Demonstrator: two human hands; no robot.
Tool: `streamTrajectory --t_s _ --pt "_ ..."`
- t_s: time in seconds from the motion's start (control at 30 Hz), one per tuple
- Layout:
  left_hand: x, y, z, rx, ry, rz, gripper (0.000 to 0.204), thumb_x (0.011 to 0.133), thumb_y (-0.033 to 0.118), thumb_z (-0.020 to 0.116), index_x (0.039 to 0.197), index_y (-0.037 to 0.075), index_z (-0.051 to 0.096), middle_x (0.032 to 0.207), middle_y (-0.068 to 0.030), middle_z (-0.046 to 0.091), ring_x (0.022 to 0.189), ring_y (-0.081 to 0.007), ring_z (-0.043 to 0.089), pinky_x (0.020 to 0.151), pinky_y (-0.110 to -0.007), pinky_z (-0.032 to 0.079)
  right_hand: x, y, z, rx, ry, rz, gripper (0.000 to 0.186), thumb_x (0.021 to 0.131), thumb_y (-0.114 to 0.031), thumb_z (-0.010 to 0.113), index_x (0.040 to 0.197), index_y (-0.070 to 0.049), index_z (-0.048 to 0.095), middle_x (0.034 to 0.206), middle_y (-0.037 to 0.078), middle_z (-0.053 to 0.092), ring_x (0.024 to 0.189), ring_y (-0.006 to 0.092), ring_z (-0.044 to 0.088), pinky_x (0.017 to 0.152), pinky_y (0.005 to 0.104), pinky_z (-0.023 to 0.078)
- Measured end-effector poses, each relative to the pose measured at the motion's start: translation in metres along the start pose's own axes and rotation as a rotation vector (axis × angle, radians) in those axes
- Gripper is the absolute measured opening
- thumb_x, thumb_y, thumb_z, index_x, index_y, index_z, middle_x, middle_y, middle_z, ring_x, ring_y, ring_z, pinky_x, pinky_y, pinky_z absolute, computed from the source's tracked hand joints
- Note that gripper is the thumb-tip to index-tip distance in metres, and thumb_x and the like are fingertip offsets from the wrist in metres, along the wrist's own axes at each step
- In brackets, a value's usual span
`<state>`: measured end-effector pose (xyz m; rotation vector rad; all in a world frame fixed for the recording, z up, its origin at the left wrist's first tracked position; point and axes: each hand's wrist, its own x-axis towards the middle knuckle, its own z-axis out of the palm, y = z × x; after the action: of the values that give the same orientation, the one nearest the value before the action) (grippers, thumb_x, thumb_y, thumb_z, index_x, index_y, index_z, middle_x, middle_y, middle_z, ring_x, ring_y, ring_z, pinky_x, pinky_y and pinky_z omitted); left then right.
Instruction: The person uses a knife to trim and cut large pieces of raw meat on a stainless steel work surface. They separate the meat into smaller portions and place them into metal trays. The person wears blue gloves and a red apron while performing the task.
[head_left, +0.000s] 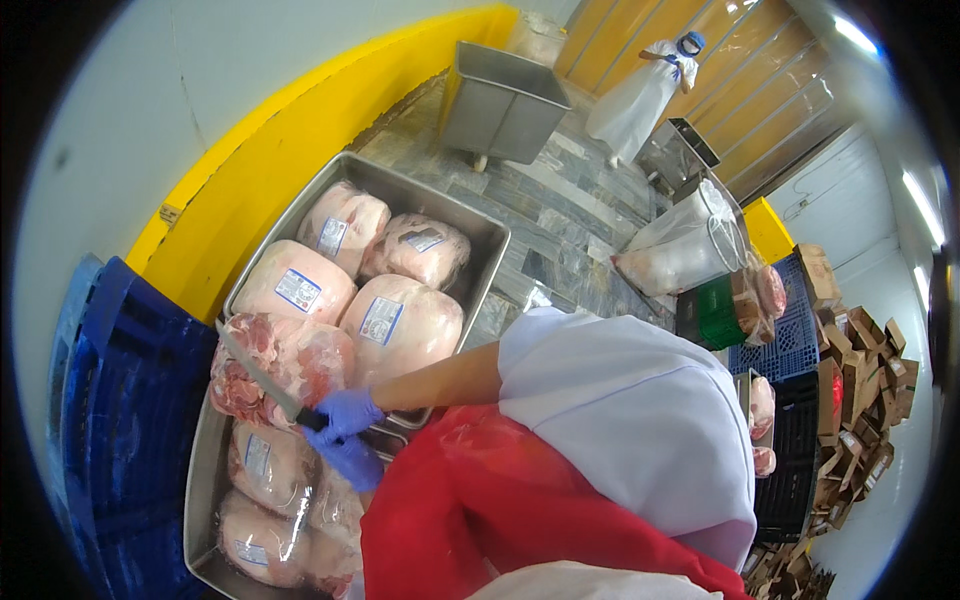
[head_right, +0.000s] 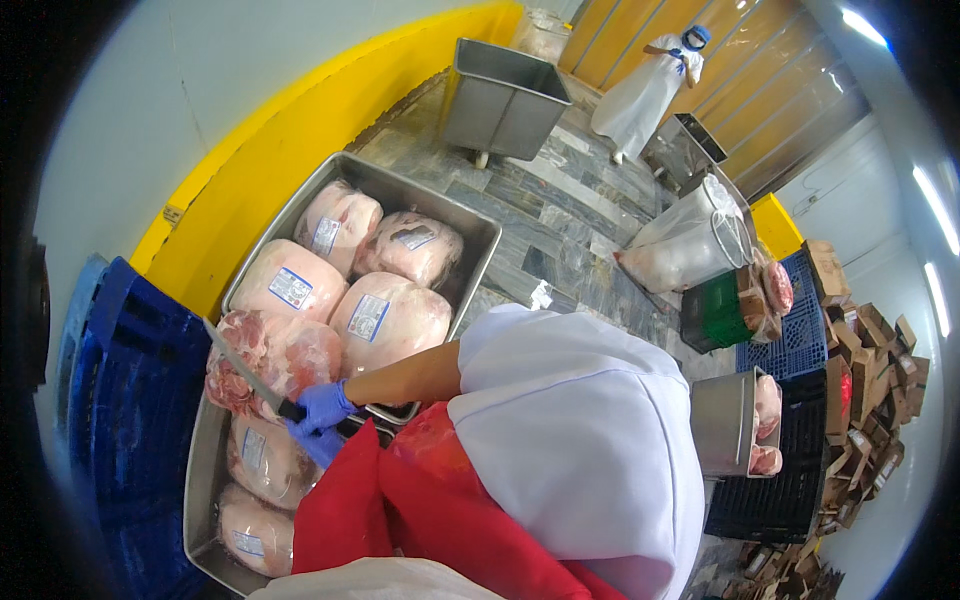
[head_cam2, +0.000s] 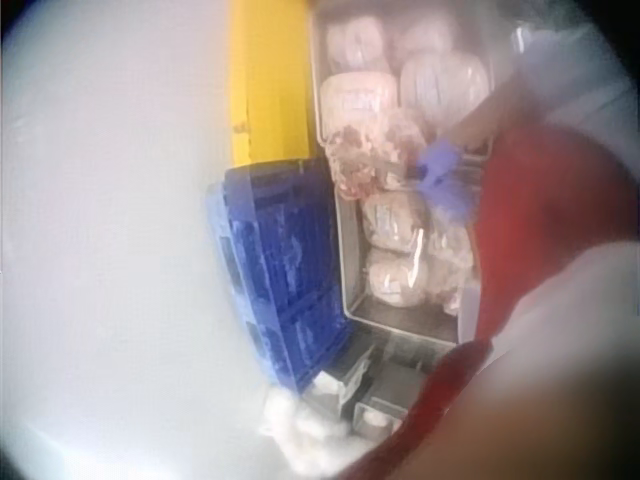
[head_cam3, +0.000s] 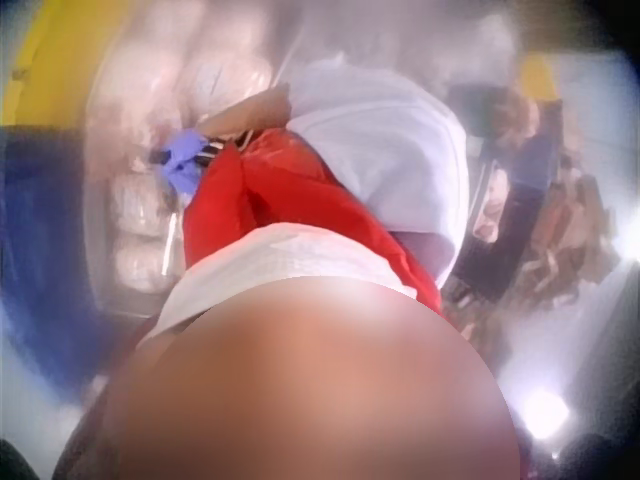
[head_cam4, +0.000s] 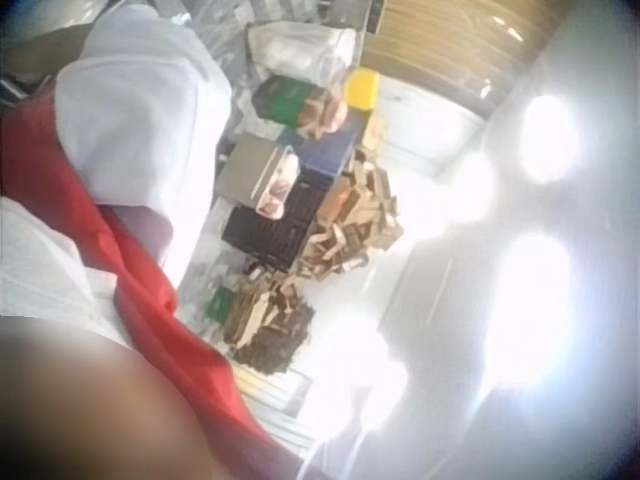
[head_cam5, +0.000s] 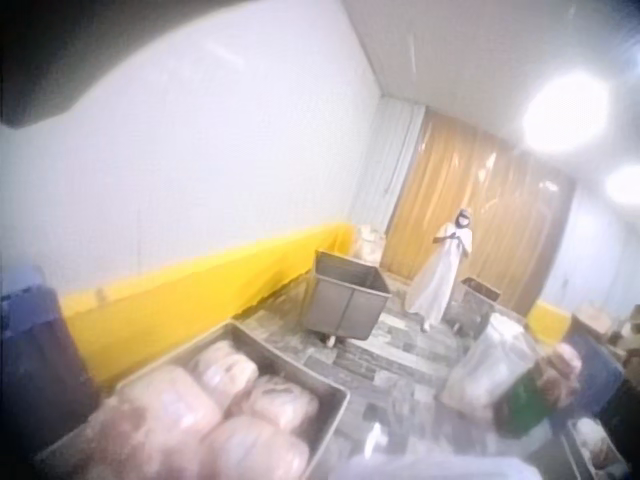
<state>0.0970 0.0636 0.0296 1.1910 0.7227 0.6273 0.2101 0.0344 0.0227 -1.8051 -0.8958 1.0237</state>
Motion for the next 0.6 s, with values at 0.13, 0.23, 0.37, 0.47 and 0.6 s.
streamTrajectory --t_s 0.13,0.23,0.37,0.47,0.6 --pt "0.036 -0.046 -0.003 0.353 -0.078 0.4 0.042 0.098 0.016 0.053 0.134 -0.005 0.046 0.121 -0.0199 0.055 0.107 -0.029 0.054 0.095 -0.039 0.044 0.007 -0.01 -0.032 0.036 0.148 0.07 0.042 0.09 -0.046 0.061 0.092 -0.005 0.071 0.083 0.016 0.07 0.077 0.0275 0.067 0.072 0.0408 0.052" --pt "0.06 -0.021 -0.019 0.636 -0.144 0.297 0.038 0.1 0.014 0.05 0.133 -0.006 0.049 0.116 -0.0187 0.059 0.101 -0.026 0.058 0.089 -0.038 0.048 0.011 0.016 -0.045 0.182 0.223 0.034 0.047 0.091 -0.049 0.061 0.091 -0.003 0.071 0.082 0.014 0.07 0.075 0.0238 0.066 0.072 0.0392 0.053" --pt "0.124 -0.092 -0.123 0.85 -0.015 0.221 0.042 0.102 0.024 0.046 0.133 -0.004 0.05 0.122 -0.0186 0.059 0.103 -0.0257 0.058 0.091 -0.037 0.047 -0.014 -0.008 -0.07 0.535 0.015 0.315 0.026 0.096 -0.029 0.061 0.099 -0.005 0.07 0.081 0.007 0.067 0.076 0.0178 0.067 0.066 0.0275 0.056" --pt "0.153 -0.118 -0.137 0.866 0.284 -0.004 0.063 0.088 0.035 0.066 0.132 -0.007 0.052 0.12 -0.0181 0.062 0.105 -0.0241 0.059 0.093 -0.035 0.047 -0.025 0.065 -0.081 0.694 -0.072 0.398 0.031 0.099 -0.028 0.056 0.104 0.0 0.067 0.094 0.013 0.071 0.084 0.0243 0.07 0.074 0.0367 0.059" --pt "0.166 -0.081 -0.078 0.345 0.28 -0.036 0.071 0.077 0.04 0.081 0.126 -0.007 0.059 0.117 -0.0146 0.068 0.103 -0.0188 0.064 0.091 -0.031 0.049 -0.066 0.039 -0.095 0.6 0.069 0.461 0.042 0.1 -0.032 0.054 0.111 0.008 0.058 0.108 0.021 0.066 0.098 0.0369 0.068 0.081 0.0455 0.059"
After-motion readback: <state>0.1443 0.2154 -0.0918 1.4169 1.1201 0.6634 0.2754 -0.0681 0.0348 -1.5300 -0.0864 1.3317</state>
